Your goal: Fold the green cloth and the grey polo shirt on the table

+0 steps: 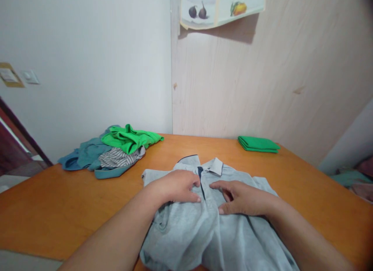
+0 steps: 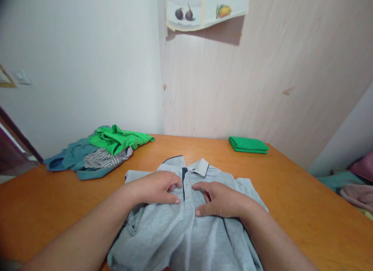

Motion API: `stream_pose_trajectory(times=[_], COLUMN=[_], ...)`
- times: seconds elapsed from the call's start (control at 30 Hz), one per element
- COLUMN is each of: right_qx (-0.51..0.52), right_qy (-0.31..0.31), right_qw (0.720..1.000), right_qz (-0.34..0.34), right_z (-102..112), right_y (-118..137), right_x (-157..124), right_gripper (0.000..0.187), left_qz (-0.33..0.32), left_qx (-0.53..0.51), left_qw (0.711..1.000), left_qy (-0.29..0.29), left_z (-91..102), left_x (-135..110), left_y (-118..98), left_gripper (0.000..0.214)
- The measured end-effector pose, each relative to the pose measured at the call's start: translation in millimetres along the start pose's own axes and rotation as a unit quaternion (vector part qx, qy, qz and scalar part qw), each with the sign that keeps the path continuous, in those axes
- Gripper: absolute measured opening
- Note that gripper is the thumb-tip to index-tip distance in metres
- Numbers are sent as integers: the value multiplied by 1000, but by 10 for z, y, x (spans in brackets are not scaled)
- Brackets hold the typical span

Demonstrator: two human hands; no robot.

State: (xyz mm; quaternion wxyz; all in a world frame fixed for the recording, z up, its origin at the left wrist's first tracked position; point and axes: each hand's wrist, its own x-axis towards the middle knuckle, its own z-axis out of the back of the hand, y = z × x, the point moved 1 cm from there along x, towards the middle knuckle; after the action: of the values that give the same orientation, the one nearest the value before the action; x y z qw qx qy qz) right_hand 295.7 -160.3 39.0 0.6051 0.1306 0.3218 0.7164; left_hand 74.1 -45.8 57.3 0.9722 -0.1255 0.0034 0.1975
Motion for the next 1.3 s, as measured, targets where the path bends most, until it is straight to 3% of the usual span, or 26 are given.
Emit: stream_pose_trajectory(times=[0.13,0.47,0.67,0.9,0.97,1.1,1.23,1.3], right_qx=[10,0,-3,59,98,116,72,55], right_qy=[12,37,33,97,75,-51,-107,-147], right_qw=[1000,999,998,989,988,989,987,985], right_qz=[-12,-39,-62,-93,-93,-80,-93,-66], right_z=[-5,53,28,161,249,341,175,45], right_y=[-22,-36,-48,46,119,230,79,-63], right_x=[-24,-111,-304,-316,-217,81,364,451], right_gripper=[77,63,49,36,27,20,28,24], left_qz=[-11,-6,-15,-57,-58,-53,-51,-45], left_qx=[12,25,10,-47,-53,-47,-58,-63], left_qw=[1000,999,998,993,993,995,995,994], left_qy=[2,45,53,91,89,65,67,73], left_z=[-6,77,100,71,56,33,27,31], left_x=[-4,-42,-92,-82,-63,-39,-43,-50], left_y=[-5,-35,-104,-166,-162,-161,-167,-168], left_gripper=[53,57,53,45,36,17,14,14])
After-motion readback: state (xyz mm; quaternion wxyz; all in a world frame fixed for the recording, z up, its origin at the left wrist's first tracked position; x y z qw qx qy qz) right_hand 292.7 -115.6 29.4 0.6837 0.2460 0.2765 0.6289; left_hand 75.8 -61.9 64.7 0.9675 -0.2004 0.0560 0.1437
